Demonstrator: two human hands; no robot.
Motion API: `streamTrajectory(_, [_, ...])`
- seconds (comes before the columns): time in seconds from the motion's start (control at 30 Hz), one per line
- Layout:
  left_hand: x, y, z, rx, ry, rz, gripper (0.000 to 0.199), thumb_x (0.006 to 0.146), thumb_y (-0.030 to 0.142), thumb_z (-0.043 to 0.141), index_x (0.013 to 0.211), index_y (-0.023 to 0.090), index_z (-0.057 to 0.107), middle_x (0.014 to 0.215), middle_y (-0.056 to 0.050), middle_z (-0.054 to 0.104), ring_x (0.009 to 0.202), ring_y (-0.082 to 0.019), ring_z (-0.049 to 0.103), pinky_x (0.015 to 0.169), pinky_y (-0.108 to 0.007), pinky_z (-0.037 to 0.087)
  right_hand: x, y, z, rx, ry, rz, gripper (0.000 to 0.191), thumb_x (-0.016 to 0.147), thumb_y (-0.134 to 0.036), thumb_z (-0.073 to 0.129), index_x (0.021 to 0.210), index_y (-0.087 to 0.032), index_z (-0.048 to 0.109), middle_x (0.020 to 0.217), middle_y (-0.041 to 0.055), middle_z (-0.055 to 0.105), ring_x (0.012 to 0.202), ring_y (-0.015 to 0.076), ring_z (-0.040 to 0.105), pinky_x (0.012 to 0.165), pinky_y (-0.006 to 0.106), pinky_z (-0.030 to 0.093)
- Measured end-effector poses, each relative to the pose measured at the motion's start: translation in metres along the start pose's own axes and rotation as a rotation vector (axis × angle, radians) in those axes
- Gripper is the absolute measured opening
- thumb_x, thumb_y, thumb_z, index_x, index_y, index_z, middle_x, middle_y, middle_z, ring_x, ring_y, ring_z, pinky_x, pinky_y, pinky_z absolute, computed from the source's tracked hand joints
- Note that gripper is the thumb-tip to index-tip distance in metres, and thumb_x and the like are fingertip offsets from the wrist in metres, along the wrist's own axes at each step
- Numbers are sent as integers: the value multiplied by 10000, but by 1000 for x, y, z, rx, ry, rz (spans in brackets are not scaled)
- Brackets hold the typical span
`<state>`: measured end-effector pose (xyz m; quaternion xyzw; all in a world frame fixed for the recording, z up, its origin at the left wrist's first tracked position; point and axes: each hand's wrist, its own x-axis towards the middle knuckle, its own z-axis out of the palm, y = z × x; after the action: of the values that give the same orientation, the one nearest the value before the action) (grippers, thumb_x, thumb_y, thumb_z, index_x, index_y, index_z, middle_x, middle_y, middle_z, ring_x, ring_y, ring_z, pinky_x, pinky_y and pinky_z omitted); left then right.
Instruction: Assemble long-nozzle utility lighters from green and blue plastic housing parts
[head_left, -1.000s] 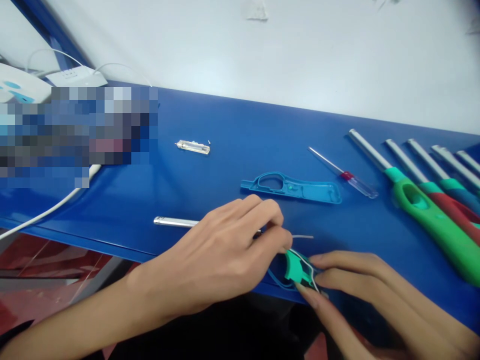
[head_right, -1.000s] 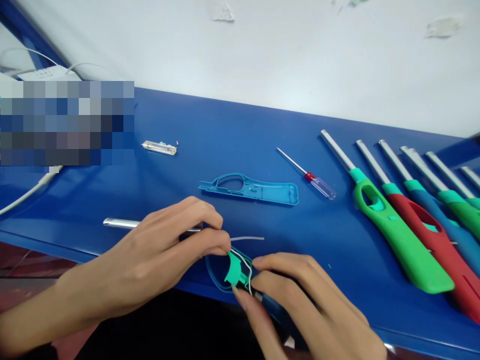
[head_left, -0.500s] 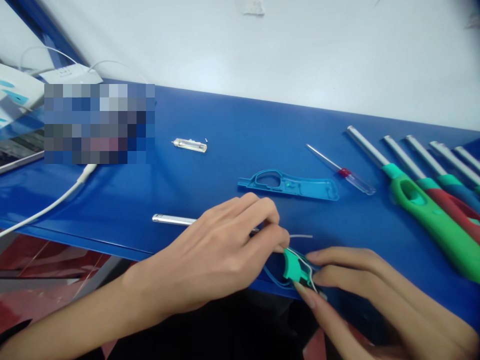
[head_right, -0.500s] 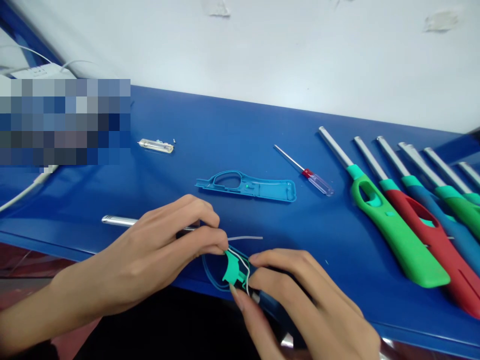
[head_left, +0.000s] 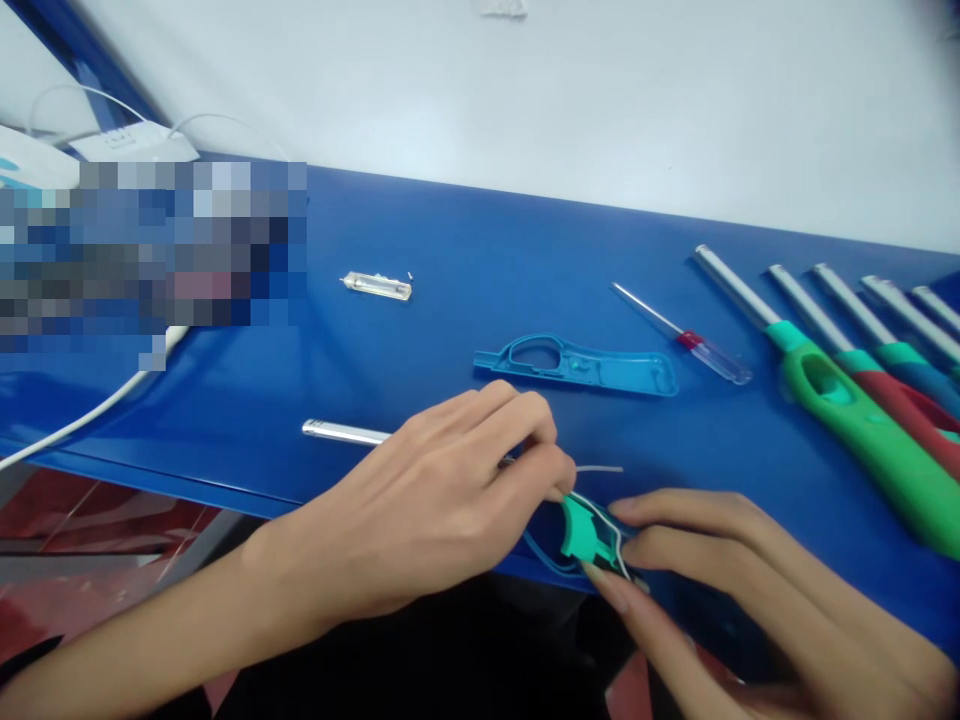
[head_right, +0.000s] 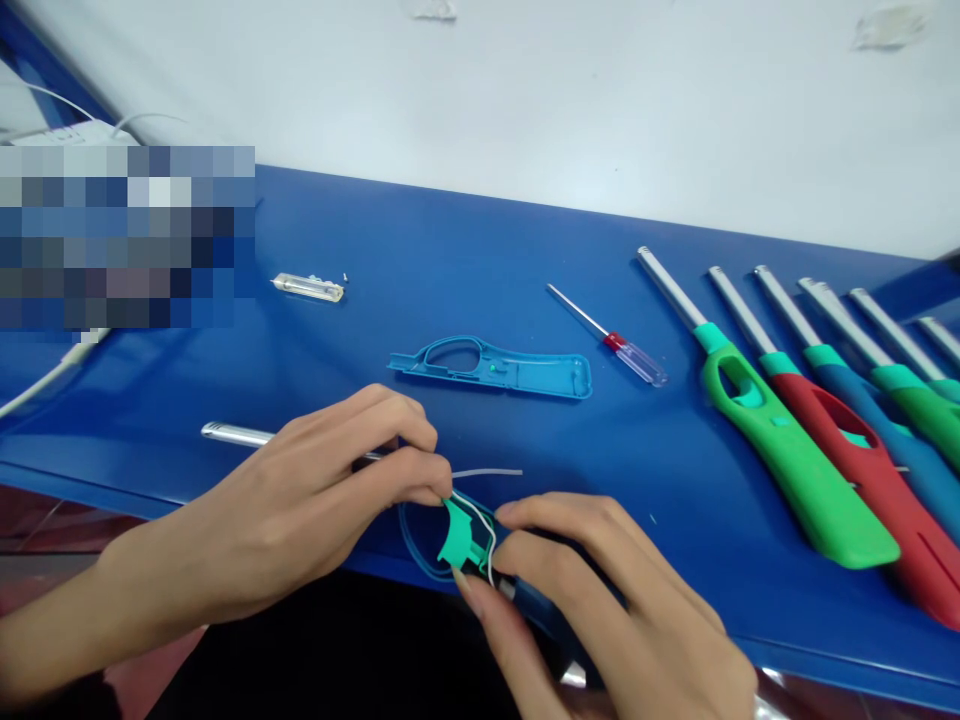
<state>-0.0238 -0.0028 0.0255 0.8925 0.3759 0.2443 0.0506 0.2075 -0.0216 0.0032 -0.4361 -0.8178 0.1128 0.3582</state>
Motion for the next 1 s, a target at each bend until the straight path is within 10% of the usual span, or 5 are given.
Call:
streamTrajectory(0.5, [-5,1,5,6,55,10,302,976,-24,415,945,94,690,962,-103,642,907,-204,595,805,-350,553,-1,3,-3,-23,-36,-20,95,925,-201,704,898,-279,656,970,-8,730,862,152,714,758,262,539])
streamTrajectory(1.0, [-6,3,6,-8,84,1,240,1020,310,627,894,114,683,895,-93,663,867,-224,630,784,-385,558,2,13,-6,-26,-116,-61,67,940,-314,725,943,-284,665,983,-24,731,837,125,733,766,210,566])
